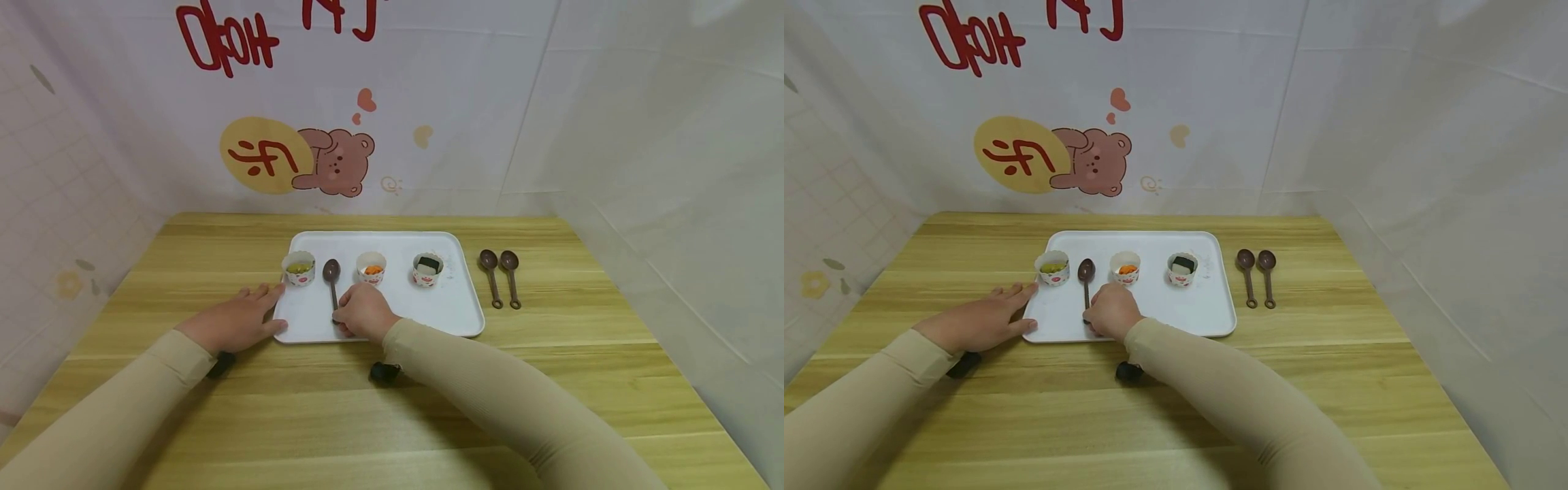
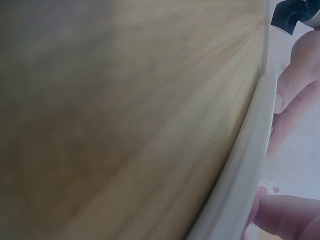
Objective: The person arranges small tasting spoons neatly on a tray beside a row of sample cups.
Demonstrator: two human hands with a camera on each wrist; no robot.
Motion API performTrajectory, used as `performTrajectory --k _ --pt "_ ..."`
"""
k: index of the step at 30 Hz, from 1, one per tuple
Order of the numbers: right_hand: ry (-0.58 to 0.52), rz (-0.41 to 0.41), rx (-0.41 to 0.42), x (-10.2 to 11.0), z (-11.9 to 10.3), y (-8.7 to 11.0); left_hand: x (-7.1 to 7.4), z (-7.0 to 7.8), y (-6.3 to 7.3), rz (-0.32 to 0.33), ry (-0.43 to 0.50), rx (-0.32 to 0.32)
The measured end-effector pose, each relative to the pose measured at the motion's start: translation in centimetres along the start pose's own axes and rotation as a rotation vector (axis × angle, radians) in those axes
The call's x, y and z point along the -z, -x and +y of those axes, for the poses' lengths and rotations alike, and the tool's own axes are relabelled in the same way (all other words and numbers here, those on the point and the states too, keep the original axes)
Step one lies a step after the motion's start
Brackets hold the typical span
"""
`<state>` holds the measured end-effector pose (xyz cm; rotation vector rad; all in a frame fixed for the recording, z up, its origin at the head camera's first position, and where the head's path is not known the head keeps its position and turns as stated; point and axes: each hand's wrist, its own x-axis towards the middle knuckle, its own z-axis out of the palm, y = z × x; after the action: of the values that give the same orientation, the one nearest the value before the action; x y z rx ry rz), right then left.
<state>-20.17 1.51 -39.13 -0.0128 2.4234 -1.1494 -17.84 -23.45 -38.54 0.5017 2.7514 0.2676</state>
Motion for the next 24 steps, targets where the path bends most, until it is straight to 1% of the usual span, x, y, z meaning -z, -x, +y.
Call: performTrajectory --k 8,15,24 --pt "0.017 -0.005 -0.002 0.09 -0.11 0.18 -0.03 -0.06 -0.03 -0.005 0.013 0.001" --pt "0.001 0.004 0.026 0.08 -0.04 0.41 0.06 -0.05 -0.04 -0.004 0.008 0.001" --pt "0.006 -0.016 0.024 0.25 0.02 0.36 0.05 0.00 -0.05 -0.009 0.007 0.004"
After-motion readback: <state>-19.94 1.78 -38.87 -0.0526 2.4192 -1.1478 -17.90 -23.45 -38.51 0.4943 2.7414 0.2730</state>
